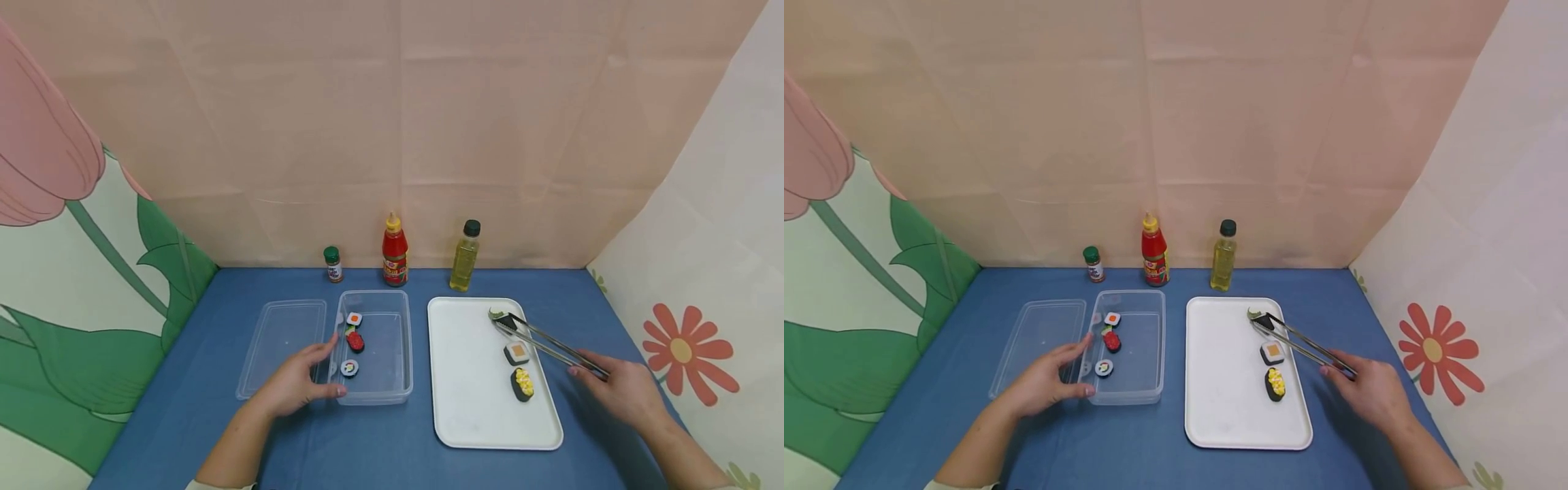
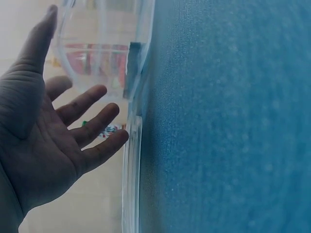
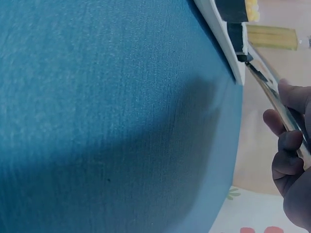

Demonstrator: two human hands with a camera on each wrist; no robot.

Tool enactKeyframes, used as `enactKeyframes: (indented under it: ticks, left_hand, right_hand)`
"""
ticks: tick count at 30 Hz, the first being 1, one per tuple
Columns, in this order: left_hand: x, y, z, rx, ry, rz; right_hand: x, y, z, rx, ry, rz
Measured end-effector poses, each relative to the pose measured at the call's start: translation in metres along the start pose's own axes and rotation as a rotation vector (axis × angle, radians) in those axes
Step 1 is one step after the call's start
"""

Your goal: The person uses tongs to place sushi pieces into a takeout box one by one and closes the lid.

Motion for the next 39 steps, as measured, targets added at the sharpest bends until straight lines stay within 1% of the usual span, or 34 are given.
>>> enactKeyframes:
  ticks: [5,9,12,18,25,34,39]
  left_hand:
    - [0.001,0.0,0.0,0.002,0.005,-0.016]
    - [0.001,0.0,0.001,-0.001,0.004,-0.014]
    - [0.0,0.0,0.001,0.0,-0.001,-0.013]
    - [0.0,0.0,0.002,0.004,0.004,-0.009]
    - [0.001,-0.001,0.001,0.002,-0.003,-0.011]
    - [0.0,0.0,0.001,0.006,0.005,-0.005]
    - [-0.001,0.001,0.001,0.005,0.011,-0.001]
  right_hand:
    - [0.001,0.002,0.0,-0.033,0.021,0.025]
    - [0.004,0.002,0.001,-0.077,0.028,0.055]
    - [0.007,0.002,0.002,-0.091,0.033,0.072]
    - [0.017,0.0,0.005,-0.09,0.018,0.103]
    - [0.028,-0.003,0.006,-0.06,-0.011,0.092]
    - [0.04,-0.011,0.004,-0.107,-0.024,0.15]
    - [0.05,-0.016,0.003,-0.089,-0.033,0.164]
Point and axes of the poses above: each hand's wrist, its own y-axis away from the middle knuckle, its own z-axis out of the back of the hand, x = y × z, the point moved 2 cm from there along -y, towards the middle knuckle, and after that the axes turned 9 degrees about x, right-handed, at the moved point
